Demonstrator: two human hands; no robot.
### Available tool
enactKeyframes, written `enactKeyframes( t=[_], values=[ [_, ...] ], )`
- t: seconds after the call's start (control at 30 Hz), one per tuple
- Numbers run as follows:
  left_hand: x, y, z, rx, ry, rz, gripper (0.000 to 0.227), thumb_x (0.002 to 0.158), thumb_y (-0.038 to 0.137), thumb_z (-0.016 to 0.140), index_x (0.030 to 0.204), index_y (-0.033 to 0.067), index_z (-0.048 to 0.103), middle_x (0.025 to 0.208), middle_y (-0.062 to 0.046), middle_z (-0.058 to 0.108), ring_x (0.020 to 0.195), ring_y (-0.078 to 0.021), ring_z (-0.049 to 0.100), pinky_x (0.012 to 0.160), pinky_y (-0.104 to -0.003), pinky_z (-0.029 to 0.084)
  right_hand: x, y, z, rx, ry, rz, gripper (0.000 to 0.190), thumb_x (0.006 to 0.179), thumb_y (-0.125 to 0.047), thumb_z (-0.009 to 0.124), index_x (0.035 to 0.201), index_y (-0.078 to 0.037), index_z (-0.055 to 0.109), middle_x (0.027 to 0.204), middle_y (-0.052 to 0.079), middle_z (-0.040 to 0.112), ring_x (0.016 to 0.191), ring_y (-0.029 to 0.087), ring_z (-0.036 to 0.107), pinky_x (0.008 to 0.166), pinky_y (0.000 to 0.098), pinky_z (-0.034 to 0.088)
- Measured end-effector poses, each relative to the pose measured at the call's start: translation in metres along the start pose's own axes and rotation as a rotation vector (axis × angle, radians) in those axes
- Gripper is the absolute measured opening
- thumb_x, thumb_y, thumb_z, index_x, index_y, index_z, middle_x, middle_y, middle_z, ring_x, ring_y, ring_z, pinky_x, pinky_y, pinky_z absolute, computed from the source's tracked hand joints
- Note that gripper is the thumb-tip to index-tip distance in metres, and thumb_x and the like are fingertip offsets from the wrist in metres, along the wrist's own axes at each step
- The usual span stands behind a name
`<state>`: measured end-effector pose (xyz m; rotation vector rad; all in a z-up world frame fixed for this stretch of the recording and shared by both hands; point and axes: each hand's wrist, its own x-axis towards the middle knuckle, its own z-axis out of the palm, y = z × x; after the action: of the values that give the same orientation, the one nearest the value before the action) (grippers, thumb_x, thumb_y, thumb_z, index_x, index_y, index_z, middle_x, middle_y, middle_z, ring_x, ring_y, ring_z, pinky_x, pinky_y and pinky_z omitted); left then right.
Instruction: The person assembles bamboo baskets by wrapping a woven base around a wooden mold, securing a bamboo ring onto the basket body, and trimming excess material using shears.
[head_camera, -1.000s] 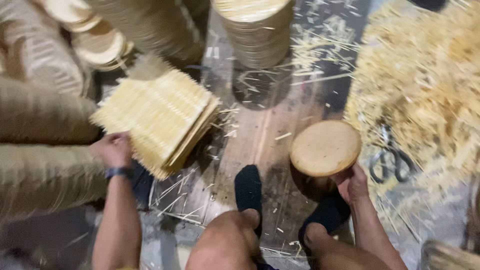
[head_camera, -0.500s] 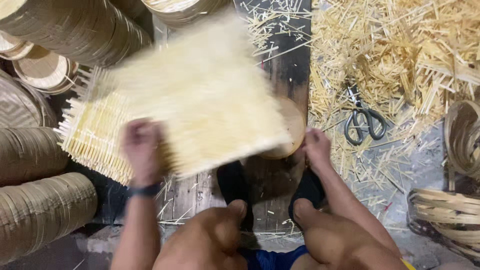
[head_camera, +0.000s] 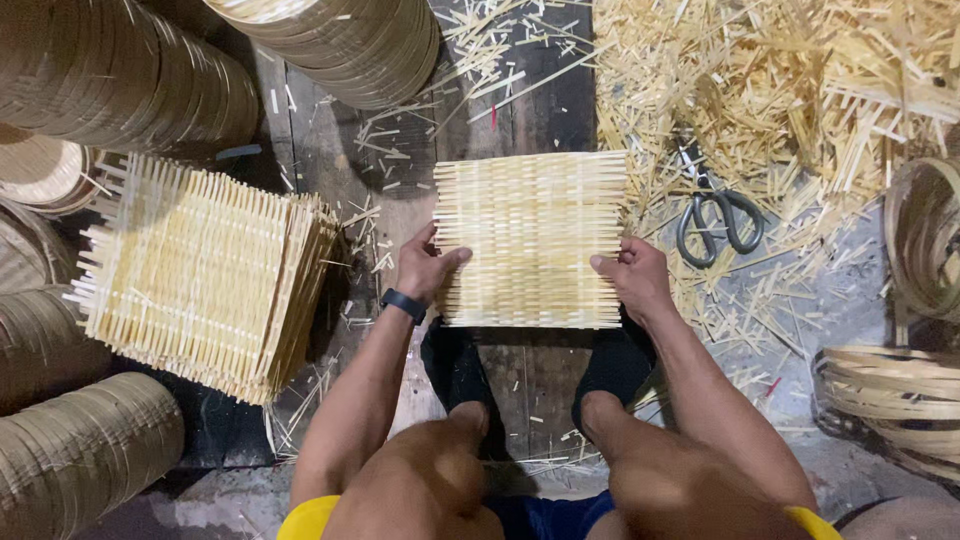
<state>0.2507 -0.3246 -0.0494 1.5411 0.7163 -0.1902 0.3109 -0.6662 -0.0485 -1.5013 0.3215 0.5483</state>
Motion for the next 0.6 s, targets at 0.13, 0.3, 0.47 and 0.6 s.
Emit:
enactKeyframes(
  t=[0.13,0.3,0.47,0.6],
  values=[
    [-0.004,0.009,-0.001,0.146,0.123,-0.115,0.077,0.069,0.008,0.092,0.135,-0.0062,0.056,0.099,-0.016,0.074,0.082,-0.0213,0.072,0.068,-0.031,0.063,0.000,-0.006,-0.001,-0.002,0.007,0.034,0.027,0.080,0.001,0.079,0.104,0.004,0.067,0.093,0.012,0.075,0.077,0.014,0.071,0.069,0.0296,0.060],
    [-0.006,0.013,-0.006,0.318,0.112,-0.158,0.085,0.066,0.022,0.093,0.138,-0.0028,0.057,0.096,-0.015,0.073,0.080,-0.0246,0.071,0.069,-0.036,0.059,0.008,0.014,-0.002,-0.024,0.012,-0.030,0.022,0.080,-0.001,0.078,0.100,0.001,0.071,0.090,0.009,0.075,0.075,0.014,0.071,0.067,0.0298,0.060],
    [0.005,-0.002,-0.023,0.183,0.042,-0.106,0.098,0.065,0.026,0.090,0.146,-0.0039,0.043,0.111,-0.022,0.069,0.094,-0.0318,0.066,0.078,-0.044,0.055,0.024,0.044,0.000,-0.561,0.152,-0.156,0.031,0.072,-0.020,0.090,0.079,0.003,0.070,0.068,0.012,0.066,0.063,0.018,0.060,0.062,0.0375,0.050],
    [-0.018,0.007,0.002,0.893,0.155,0.645,0.085,0.073,0.018,0.085,0.146,-0.0052,0.047,0.141,-0.028,0.055,0.134,-0.0408,0.049,0.114,-0.051,0.042,0.014,0.029,0.015,-0.435,0.251,-0.156,0.035,0.066,-0.023,0.089,0.089,-0.001,0.074,0.075,0.010,0.072,0.067,0.019,0.070,0.064,0.0344,0.056]
  ],
)
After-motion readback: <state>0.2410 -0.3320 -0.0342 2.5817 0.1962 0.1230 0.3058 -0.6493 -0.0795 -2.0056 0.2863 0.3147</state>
